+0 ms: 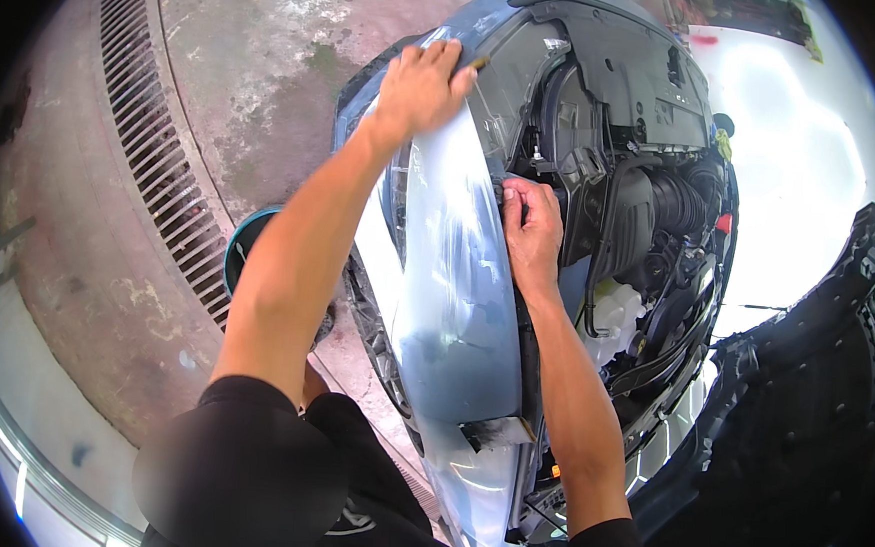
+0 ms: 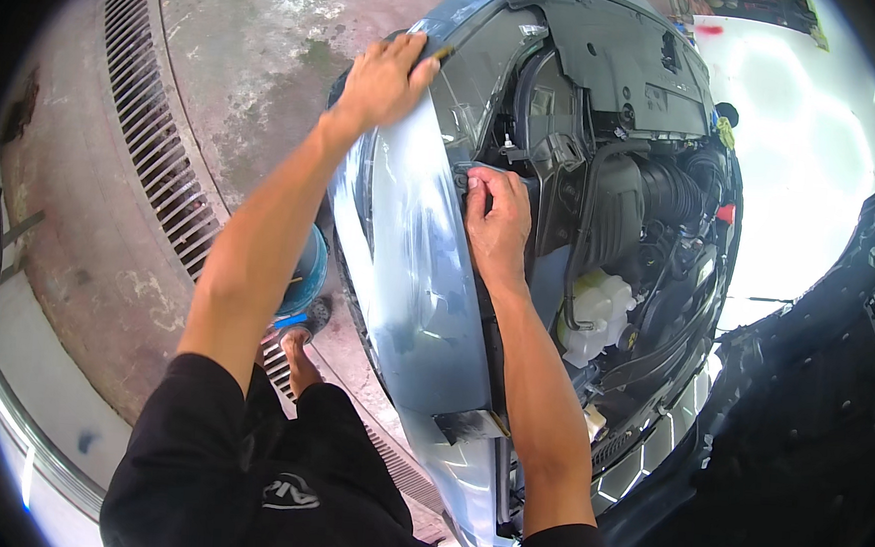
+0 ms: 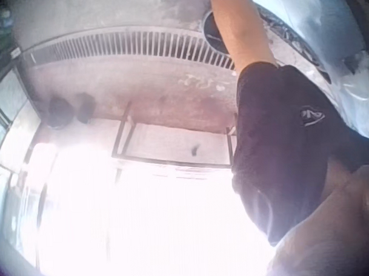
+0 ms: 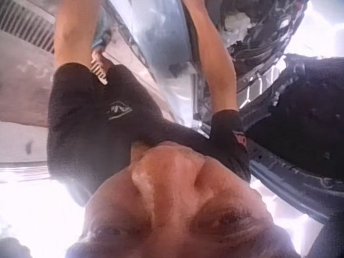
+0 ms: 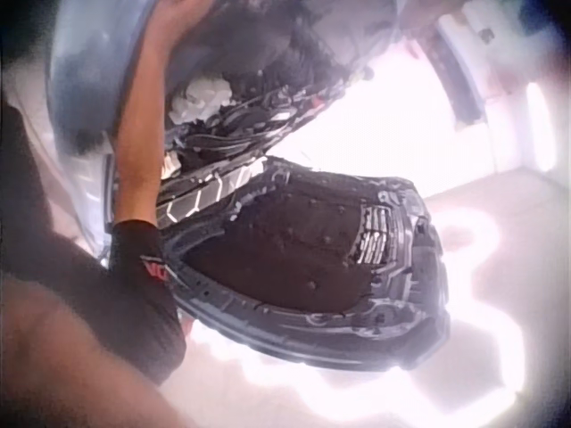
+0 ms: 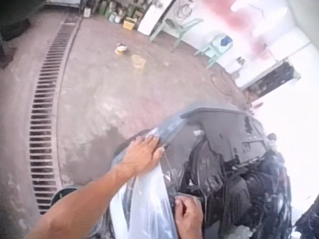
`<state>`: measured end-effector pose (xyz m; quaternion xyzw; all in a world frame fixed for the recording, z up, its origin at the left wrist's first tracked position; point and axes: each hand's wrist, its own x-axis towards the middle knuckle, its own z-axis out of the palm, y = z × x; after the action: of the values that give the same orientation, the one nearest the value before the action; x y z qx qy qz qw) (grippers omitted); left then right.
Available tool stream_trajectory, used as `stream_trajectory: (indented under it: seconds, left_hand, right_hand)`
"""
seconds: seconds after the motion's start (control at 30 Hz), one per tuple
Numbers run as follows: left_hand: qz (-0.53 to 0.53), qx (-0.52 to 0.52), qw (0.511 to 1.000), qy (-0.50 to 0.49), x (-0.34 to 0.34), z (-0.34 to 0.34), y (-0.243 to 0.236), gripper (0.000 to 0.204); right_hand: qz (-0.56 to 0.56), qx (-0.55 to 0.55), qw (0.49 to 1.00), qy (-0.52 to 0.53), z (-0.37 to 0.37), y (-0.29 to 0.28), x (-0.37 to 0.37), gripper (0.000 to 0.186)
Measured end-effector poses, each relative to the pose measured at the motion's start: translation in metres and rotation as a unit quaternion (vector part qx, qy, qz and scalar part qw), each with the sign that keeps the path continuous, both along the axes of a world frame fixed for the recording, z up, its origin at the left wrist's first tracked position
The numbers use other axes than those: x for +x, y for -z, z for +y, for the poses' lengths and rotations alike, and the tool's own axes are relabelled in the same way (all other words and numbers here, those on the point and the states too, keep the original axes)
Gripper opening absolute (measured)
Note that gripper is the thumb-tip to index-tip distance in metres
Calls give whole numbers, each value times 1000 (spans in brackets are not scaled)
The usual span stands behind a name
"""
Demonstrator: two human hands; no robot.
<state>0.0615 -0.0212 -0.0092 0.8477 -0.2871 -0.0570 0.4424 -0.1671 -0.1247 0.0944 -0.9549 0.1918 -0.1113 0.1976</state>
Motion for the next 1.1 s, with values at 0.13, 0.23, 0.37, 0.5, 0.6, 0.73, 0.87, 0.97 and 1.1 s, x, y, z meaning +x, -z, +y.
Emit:
stream_trajectory:
  seconds: [0.13,0.23,0.37,0.5,0.6,0.73,0.87,0.97,1.1]
  left_hand:
    - [-15,-39,999,-12,-51,3,6,67]
    - [-40,-63,997,-2,-80,15,-10,63]
    - [-37,11,999,-10,5,-4,-1,59]
    - [-32,-18,999,-39,-49,0,-8,58]
    - [-45,-94,994,32,-170,54,-45,64]
    - [-53,-77,996,-8,-127,43,-51,59]
    - [-76,-18,996,-34,-49,9,-25,49]
    - [-56,-97,993,-26,-148,32,-42,58]
    - [-15,-136,989,-53,-235,65,-60,68]
  right_hand:
    - [9,-16,1000,12,-9,3,-14,13]
    - [3,-19,1000,14,-10,0,-16,13]
    - [-2,1,1000,4,-1,1,0,11]
    - [1,6,1000,20,-2,2,-8,8]
    - [-6,4,1000,29,-7,-1,-16,8]
    - [-20,-16,1000,-5,-8,3,-8,7]
    - [7,-7,1000,3,0,4,-1,8]
    - [-8,-15,1000,6,-11,8,-15,9]
    - [0,-21,1000,2,-14,5,-18,10]
